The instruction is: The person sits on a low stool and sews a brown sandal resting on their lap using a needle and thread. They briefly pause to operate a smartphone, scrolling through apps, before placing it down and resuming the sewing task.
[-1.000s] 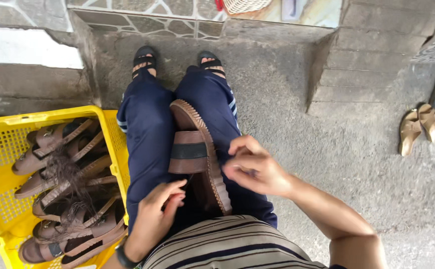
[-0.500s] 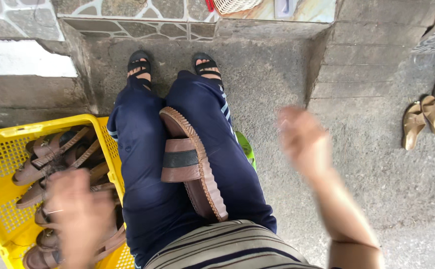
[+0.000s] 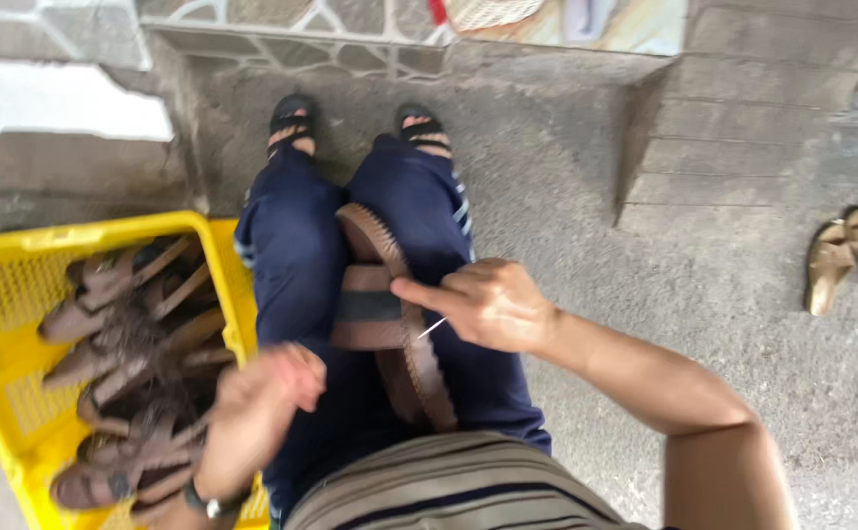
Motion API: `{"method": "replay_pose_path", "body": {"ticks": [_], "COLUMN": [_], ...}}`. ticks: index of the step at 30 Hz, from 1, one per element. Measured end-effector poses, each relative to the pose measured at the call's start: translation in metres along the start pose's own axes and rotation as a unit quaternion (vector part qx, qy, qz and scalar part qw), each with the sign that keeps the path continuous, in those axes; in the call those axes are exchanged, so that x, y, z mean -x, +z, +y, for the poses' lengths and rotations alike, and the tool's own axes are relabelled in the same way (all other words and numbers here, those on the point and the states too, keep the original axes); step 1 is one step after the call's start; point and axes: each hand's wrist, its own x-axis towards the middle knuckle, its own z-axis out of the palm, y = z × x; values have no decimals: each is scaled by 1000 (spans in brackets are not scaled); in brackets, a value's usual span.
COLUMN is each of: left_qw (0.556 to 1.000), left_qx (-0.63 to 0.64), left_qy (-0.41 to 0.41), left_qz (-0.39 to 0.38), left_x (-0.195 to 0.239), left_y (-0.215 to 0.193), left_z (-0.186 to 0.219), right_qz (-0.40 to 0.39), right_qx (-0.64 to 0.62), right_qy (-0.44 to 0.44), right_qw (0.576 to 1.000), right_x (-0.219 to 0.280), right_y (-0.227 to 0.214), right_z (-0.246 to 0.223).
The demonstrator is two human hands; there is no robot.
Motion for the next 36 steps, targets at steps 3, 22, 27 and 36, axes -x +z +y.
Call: {"method": "replay_pose_path", "body": {"ticks": [3, 22, 27, 36], "left_qw": [986, 809, 813, 965], "left_qx": [66, -519, -523, -252], "left_qy": [-22, 254, 250, 74], "left_qz": [153, -104, -56, 27], "left_x": [22, -73, -56, 52], "left_y": [-30, 18, 22, 29], "left_z": [-23, -43, -35, 3], "right_qz": [-33, -81, -67, -90], "right_qx": [-105, 72, 45, -58], "right_qy": [26, 82, 66, -54], "right_qw": [994, 991, 995, 993], "right_x": [-9, -5, -7, -13], "right_y": [-16, -15, -1, -26], "right_z": [-5, -46, -41, -21]}}
